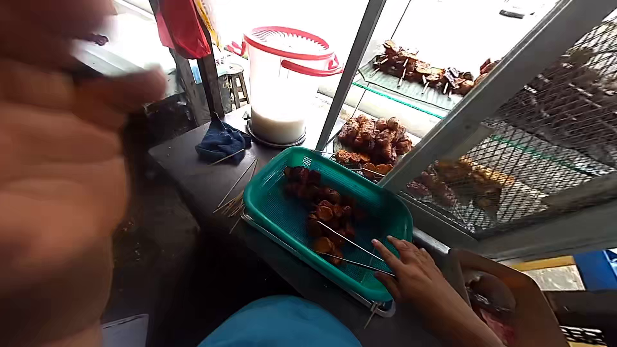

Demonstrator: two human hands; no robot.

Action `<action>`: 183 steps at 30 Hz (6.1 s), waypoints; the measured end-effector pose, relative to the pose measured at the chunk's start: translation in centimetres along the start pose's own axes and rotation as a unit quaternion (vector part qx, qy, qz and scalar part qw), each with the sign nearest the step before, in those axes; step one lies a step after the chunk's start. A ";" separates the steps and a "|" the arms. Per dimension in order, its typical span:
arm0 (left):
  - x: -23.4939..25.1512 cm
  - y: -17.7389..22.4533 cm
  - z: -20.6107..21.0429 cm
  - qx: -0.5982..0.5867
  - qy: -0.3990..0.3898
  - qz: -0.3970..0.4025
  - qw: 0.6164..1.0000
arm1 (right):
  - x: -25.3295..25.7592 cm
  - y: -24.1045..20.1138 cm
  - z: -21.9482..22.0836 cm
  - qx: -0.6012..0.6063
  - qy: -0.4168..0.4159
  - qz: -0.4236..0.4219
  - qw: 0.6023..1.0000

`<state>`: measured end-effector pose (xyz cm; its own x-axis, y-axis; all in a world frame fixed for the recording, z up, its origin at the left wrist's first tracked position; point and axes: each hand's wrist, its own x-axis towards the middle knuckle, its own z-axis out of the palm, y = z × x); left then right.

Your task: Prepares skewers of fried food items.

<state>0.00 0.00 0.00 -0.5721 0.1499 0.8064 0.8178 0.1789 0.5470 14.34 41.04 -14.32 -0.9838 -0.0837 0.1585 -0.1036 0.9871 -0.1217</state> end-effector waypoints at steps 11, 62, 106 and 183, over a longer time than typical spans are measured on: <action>-8.7 -26.9 9.2 0.225 -0.355 -0.383 0.822 | 5.6 -3.2 4.2 -0.048 -0.297 0.217 0.929; -1.3 -28.3 -1.4 0.359 -0.302 -0.337 0.816 | 5.8 0.7 1.6 0.012 -0.264 0.178 0.948; -4.2 -13.2 17.0 0.209 -0.676 -0.005 0.707 | 4.2 0.9 0.2 -0.098 -0.226 0.220 0.944; -4.7 -13.7 16.8 0.316 -0.629 -0.133 0.697 | 6.9 0.8 2.8 0.071 -0.330 0.235 0.911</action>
<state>-9.50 13.21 -15.08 -0.6249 0.6934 -0.3587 0.7092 0.6963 0.1103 7.09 40.86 -16.09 -0.7930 0.2348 -0.5621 0.3811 0.9111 -0.1571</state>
